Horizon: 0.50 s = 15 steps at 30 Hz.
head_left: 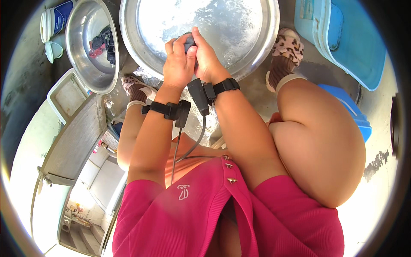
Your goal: Hand washing dark clothing items in a soapy basin.
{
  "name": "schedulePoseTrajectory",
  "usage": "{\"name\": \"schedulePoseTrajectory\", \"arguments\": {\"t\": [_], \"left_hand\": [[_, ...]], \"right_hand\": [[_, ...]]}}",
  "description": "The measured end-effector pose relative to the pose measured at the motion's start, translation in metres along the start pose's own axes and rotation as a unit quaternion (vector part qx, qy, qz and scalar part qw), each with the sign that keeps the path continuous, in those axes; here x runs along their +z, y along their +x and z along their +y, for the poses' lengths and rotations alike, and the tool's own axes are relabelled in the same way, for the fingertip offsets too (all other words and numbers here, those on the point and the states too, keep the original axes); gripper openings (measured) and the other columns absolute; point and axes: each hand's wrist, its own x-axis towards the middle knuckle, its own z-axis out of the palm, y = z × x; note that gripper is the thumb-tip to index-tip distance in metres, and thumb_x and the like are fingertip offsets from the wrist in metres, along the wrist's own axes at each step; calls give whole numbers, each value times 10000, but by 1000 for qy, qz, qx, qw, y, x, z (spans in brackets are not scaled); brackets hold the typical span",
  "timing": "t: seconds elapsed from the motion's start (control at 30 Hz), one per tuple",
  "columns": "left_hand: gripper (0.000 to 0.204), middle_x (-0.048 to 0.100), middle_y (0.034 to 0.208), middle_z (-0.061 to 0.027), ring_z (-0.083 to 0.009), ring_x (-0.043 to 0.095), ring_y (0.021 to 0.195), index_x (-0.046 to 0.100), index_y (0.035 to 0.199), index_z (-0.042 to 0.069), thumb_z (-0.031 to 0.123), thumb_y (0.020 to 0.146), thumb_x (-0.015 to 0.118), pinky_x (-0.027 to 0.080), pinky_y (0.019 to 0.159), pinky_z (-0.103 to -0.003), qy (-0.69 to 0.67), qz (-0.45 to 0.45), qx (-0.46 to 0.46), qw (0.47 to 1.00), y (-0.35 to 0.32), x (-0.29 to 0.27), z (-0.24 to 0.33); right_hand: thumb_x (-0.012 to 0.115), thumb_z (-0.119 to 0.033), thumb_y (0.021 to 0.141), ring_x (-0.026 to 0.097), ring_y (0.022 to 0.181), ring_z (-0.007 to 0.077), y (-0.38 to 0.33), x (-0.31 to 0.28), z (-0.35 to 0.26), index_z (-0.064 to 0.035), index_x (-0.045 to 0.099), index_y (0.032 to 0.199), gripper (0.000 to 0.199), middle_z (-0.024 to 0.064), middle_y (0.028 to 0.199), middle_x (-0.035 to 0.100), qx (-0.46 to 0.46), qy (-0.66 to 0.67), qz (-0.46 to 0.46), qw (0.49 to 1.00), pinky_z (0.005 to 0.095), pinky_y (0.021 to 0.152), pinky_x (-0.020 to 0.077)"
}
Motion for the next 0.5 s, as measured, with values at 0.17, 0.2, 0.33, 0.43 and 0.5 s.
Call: {"name": "schedulePoseTrajectory", "arguments": {"t": [0.17,0.2,0.33,0.43,0.5], "left_hand": [[370,487,1090,-170,-348,552,881,468,1097,99,400,884,439,461,712,-420,-31,-59,-43,997,-1,5,2],[370,487,1090,-170,-348,552,881,468,1097,99,400,884,439,461,712,-420,-28,-58,-47,997,-2,1,1],[386,564,932,-149,-337,569,829,479,1015,92,449,881,418,459,688,-413,-9,-98,-83,992,3,-8,8],[395,586,812,-145,-349,572,761,491,959,88,465,884,402,457,665,-419,-15,-118,-91,989,13,-10,18],[401,588,753,-147,-360,569,720,500,931,87,470,888,392,454,654,-424,-22,-116,-96,988,17,-9,13]], "right_hand": [[446,-529,856,497,695,122,6,-20,3,-100,558,915,447,14,805,541,-13,-173,25,985,269,554,407],[446,-529,856,497,695,122,-2,-9,1,-100,558,915,447,14,805,541,-8,-173,22,985,269,554,407],[433,-411,879,474,627,124,-16,8,-3,-87,553,909,347,24,742,530,50,-80,91,991,279,512,381],[459,-370,875,477,612,132,-8,-3,0,-63,560,860,323,30,720,530,-17,-81,76,994,279,507,378],[473,-362,875,481,610,136,-7,0,1,-45,562,829,333,35,712,532,-62,-93,56,992,277,505,379]]}}
